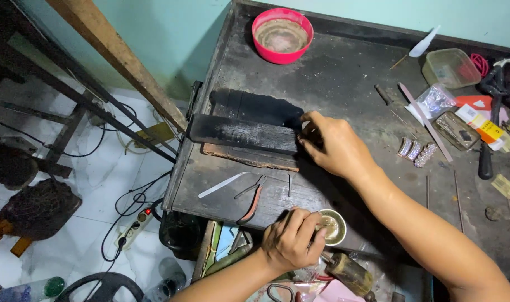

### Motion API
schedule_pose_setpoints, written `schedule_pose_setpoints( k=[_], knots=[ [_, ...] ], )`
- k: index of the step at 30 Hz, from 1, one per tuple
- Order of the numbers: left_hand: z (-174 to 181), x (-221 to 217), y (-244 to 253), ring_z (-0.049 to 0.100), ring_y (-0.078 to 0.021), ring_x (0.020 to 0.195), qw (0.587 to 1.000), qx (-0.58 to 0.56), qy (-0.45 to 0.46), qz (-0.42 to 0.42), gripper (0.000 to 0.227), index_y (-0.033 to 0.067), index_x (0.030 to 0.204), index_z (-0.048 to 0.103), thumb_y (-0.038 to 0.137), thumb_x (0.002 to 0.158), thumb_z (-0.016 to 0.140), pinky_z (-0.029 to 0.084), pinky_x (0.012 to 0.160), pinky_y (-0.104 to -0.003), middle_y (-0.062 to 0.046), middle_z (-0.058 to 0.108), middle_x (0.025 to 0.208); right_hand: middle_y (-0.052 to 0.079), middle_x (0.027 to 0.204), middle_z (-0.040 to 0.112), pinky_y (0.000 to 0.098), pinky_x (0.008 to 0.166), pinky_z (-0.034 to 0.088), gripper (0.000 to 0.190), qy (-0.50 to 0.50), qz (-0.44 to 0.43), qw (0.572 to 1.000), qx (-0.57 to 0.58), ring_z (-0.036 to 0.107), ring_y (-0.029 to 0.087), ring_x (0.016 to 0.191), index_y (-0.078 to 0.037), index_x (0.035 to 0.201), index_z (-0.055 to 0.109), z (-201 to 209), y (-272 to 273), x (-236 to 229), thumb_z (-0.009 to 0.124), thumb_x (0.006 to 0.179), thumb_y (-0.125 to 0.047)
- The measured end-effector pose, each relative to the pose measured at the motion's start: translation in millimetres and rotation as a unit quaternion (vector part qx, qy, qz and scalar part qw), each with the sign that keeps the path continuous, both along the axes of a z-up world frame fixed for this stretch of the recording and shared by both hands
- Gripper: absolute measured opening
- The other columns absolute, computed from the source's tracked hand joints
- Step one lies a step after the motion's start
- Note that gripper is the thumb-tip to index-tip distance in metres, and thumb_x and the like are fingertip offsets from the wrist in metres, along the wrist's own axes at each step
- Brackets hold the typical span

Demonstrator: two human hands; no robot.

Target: Using a precision tool to pick up and sort tiny decorative stones into a small metal container at a jewelry workbench.

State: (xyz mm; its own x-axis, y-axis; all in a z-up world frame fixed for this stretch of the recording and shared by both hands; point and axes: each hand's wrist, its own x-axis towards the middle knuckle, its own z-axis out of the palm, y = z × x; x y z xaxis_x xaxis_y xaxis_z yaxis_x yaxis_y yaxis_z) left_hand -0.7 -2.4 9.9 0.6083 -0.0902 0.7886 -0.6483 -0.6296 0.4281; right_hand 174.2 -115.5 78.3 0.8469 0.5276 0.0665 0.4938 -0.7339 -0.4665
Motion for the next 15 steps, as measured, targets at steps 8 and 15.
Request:
schedule_pose_setpoints(
  k=[8,15],
  knots=[
    [-6.4,-1.4,-3.4,0.059,-0.0226,0.058,0.999,0.015,0.034,0.016,0.024,0.0006,0.101,0.068,0.021,0.1,0.054,0.04,0.038,-0.033,-0.01,0.06,0.086,0.015,0.101,0.077,0.0485,0.077,0.055,0.038,0.032,-0.029,0.999,-0.016,0.071,0.038,0.095,-0.013,0.129,0.058,6.9,-15.7,1.8,0.069,0.094,-0.021],
    [-7.3,-1.6,-4.3,0.06,-0.0243,0.058,0.999,0.01,0.046,0.023,0.025,0.001,0.102,0.068,0.022,0.1,0.054,0.042,0.038,-0.034,-0.011,0.06,0.087,0.015,0.104,0.076,0.0508,0.074,0.055,0.037,0.046,-0.047,0.998,-0.02,0.07,0.038,0.097,-0.013,0.129,0.058,4.0,-19.4,0.1,0.068,0.095,-0.022]
  ],
)
